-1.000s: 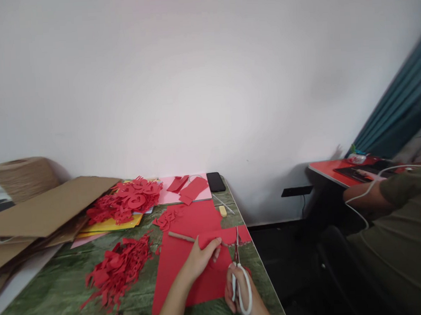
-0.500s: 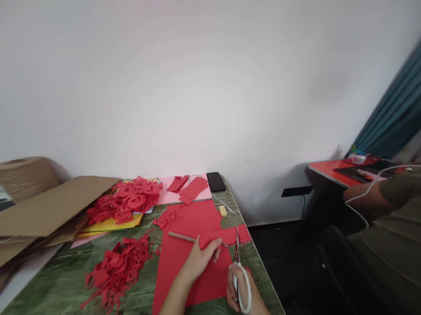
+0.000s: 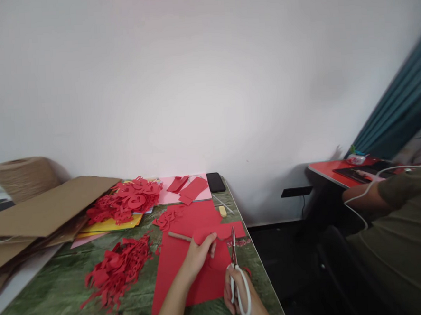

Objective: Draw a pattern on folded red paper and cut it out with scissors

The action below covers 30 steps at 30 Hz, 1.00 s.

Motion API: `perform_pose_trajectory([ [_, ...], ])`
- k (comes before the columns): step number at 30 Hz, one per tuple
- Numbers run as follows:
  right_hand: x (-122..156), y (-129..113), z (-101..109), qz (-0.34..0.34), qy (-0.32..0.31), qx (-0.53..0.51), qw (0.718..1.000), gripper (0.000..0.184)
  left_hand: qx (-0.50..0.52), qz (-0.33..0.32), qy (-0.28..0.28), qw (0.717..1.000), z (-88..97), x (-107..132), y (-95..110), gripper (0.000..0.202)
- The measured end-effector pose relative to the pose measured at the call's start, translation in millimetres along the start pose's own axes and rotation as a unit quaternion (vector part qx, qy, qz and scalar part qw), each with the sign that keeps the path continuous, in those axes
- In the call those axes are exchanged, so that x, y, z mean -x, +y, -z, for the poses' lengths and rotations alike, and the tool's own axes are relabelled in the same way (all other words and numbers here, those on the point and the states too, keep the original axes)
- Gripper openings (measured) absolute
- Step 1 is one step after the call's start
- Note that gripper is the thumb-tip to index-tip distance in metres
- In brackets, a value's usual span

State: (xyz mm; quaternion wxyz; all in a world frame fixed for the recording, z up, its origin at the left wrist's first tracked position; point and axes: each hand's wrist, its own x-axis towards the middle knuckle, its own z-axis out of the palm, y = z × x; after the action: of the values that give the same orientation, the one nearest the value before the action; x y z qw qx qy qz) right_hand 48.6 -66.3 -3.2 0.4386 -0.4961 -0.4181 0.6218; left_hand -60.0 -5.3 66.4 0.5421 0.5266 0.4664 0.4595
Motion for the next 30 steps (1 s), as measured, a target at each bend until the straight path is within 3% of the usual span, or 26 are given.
perform_pose_trajectory([
  [3,-3.0,6.1,-1.0,-0.007,0.000,-0.003,1.000,0.028,0.026,0.001,0.023,0.999,1.0,-0.7,1.5,0.039],
  [8,-0.3,9.3,2.0,0.006,0.011,-0.011,1.000,0.058,0.042,0.014,0.032,0.999,1.3,-0.3,2.3,0.037],
  [15,-0.1,1.5,-0.3,0.025,0.053,-0.017,0.998,0.059,0.059,0.013,0.019,0.998,0.1,0.3,3.1,0.037],
  [18,7.1,-15.7,7.2,0.058,0.121,-0.018,0.991,0.050,0.087,0.012,0.022,0.996,2.4,1.5,4.9,0.034],
  [20,14.6,-29.8,12.6,0.121,0.246,-0.011,0.962,0.041,0.082,0.025,-0.010,0.996,4.1,4.2,6.4,0.033],
  [21,18.3,-36.2,14.2,0.132,0.271,-0.009,0.954,0.040,0.070,0.036,-0.037,0.996,4.6,5.9,7.1,0.032],
  [25,26.3,-48.4,12.3,0.137,0.302,0.038,0.943,0.028,0.000,0.086,-0.133,0.987,3.7,11.9,7.8,0.029],
  [27,25.9,-46.8,10.3,0.147,0.311,0.043,0.938,0.030,-0.015,0.094,-0.140,0.986,2.3,12.2,6.3,0.028],
  [30,22.7,-40.6,11.3,0.170,0.296,0.025,0.939,0.035,-0.011,0.088,-0.107,0.990,1.0,8.7,2.2,0.029],
])
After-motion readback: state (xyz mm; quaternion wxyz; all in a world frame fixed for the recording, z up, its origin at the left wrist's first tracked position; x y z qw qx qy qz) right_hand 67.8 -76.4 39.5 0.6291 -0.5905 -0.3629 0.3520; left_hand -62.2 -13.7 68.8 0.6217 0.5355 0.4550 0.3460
